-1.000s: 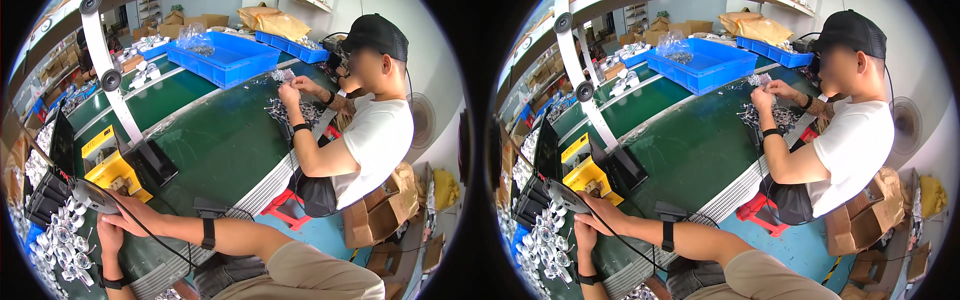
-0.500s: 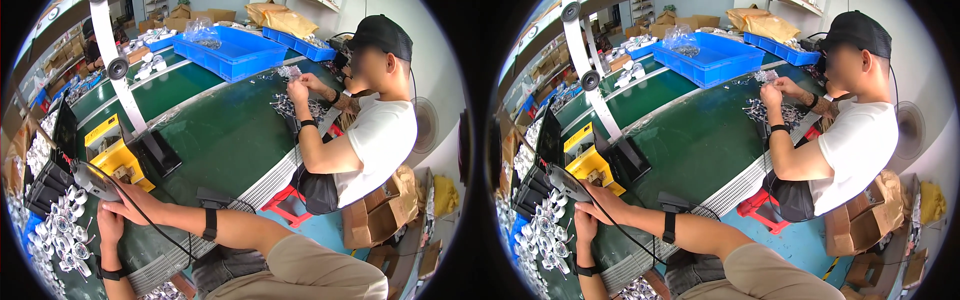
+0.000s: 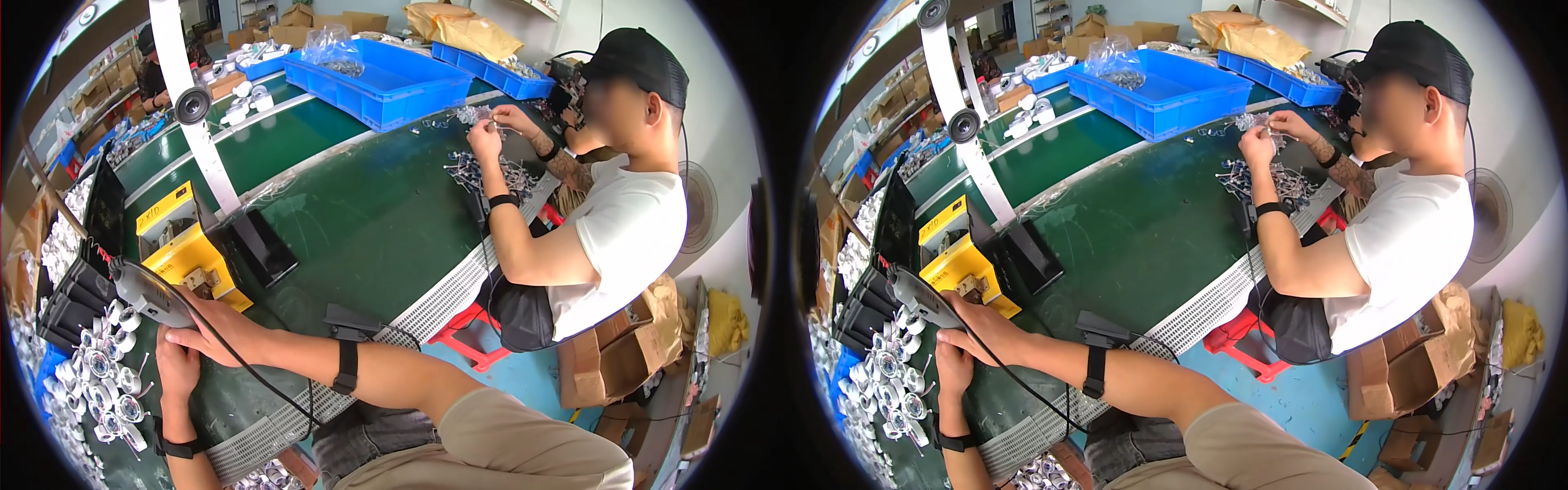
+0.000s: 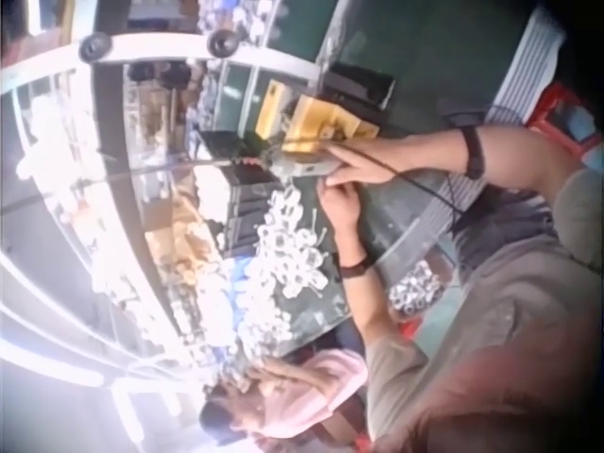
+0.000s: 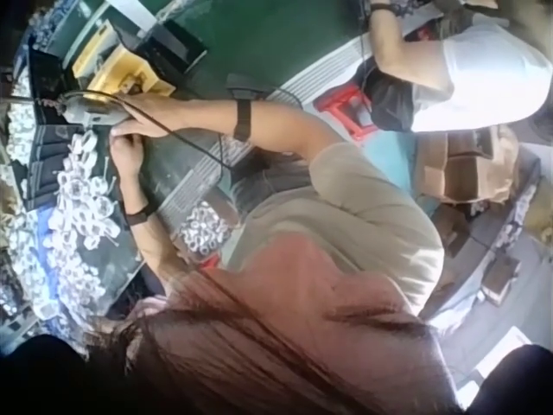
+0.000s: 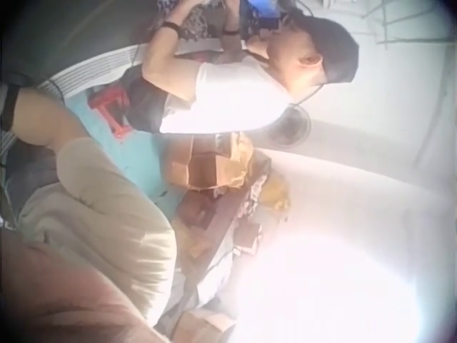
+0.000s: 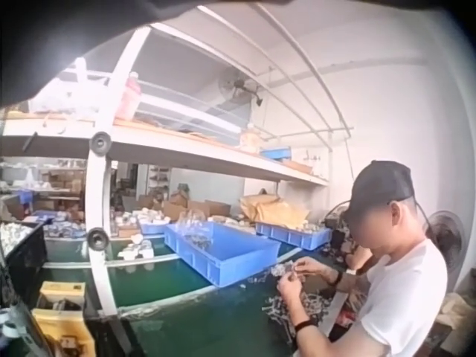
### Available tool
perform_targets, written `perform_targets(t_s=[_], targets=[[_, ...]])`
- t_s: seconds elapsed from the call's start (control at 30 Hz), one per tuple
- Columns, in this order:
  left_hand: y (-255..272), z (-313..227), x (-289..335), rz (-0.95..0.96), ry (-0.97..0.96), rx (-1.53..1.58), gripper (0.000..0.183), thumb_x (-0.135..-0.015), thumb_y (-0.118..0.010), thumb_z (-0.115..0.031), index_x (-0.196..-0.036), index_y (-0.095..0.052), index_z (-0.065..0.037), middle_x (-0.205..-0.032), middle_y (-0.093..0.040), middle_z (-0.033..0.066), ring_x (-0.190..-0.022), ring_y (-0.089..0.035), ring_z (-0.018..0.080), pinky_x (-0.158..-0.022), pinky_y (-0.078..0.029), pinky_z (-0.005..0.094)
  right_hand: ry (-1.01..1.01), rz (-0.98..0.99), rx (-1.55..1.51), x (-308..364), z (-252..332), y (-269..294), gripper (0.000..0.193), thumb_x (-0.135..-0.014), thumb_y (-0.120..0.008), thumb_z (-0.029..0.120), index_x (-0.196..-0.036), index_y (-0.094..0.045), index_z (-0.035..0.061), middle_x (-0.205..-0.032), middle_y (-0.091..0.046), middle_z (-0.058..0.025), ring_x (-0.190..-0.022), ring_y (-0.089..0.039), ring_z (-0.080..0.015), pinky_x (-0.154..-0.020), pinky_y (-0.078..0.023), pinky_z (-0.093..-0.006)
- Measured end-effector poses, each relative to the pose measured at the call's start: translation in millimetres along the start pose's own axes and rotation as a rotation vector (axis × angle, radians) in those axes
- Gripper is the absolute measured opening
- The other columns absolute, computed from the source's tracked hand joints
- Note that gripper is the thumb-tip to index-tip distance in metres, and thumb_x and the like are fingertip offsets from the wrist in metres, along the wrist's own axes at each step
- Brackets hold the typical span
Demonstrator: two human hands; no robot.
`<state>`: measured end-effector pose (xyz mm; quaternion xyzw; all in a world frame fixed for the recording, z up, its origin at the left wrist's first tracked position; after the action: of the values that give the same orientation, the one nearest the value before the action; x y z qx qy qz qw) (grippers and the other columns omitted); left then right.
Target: The person picks up a white plastic housing and a circuit board, fits the board into the housing by hand, and secures it using a power screwdriver. They then place the assembled unit on the table and repeat the process for several more units.
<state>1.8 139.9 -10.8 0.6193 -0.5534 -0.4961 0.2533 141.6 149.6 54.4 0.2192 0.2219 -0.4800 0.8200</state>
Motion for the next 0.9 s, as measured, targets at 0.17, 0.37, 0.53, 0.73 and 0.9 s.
perform_targets(t_s=[0.17,0.37,0.53,0.73,0.9], targets=[[2,-4,-2,0.005,-0.006,0.019,0.034,-0.076,-0.059,0.003,-0.11,-0.059,0.002,-0.112,-0.058,0.0216,-0.105,-0.056,0.0417,-0.088,-0.046,0.0443,-0.043,0.048,-0.072,-1,0,-1,0.057,-0.091,-0.057,0.032,-0.131,-0.034,-0.0012,-0.107,-0.059,-0.0265,-0.1,-0.058,-0.0438,-0.083,-0.046,-0.0452],[1,-5,-2,-0.015,-0.002,0.022,0.03,-0.077,-0.058,0.002,-0.107,-0.06,0.001,-0.111,-0.058,0.0217,-0.105,-0.056,0.0421,-0.087,-0.046,0.0451,-0.04,0.068,-0.048,-2,-4,1,0.058,-0.089,-0.06,0.031,-0.13,-0.034,-0.0007,-0.103,-0.06,-0.0263,-0.098,-0.058,-0.044,-0.082,-0.046,-0.0455],[7,-13,-6,-0.034,-0.03,0.058,0.03,-0.078,-0.059,0.0,-0.108,-0.061,0.002,-0.113,-0.058,0.0247,-0.107,-0.054,0.0442,-0.093,-0.045,0.0447,-0.082,0.097,0.013,-2,0,-2,0.059,-0.088,-0.063,0.027,-0.134,-0.034,0.0042,-0.102,-0.059,-0.0241,-0.097,-0.059,-0.0406,-0.083,-0.046,-0.0434],[17,-31,1,-0.108,-0.096,-0.05,0.023,-0.074,-0.06,-0.001,-0.096,-0.061,0.001,-0.096,-0.061,0.0245,-0.092,-0.058,0.0428,-0.083,-0.047,0.0469,0.017,-0.327,0.316,-33,44,142,0.031,-0.095,-0.054,0.029,-0.107,-0.06,0.0009,-0.108,-0.057,-0.0146,-0.093,-0.058,-0.0287,-0.085,-0.046,-0.039],[47,-54,-1,-0.227,-0.043,-0.118,0.005,-0.07,-0.058,-0.001,-0.075,-0.058,0.0,-0.078,-0.059,0.0188,-0.076,-0.06,0.0381,-0.066,-0.048,0.0467,-0.238,-0.467,1.172,-31,-73,301,0.087,-0.077,-0.065,0.063,-0.136,-0.04,0.0025,-0.135,-0.041,-0.0254,-0.126,-0.04,-0.0403,-0.104,-0.035,-0.0464]])
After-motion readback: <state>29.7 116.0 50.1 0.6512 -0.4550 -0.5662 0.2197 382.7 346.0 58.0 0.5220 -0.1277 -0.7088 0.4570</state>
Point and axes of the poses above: each hand's wrist, its own x-axis away from the middle knuckle, its own y-axis out of the back of the hand, z = x × y, the point moved 10 cm from there along -x, towards the middle knuckle
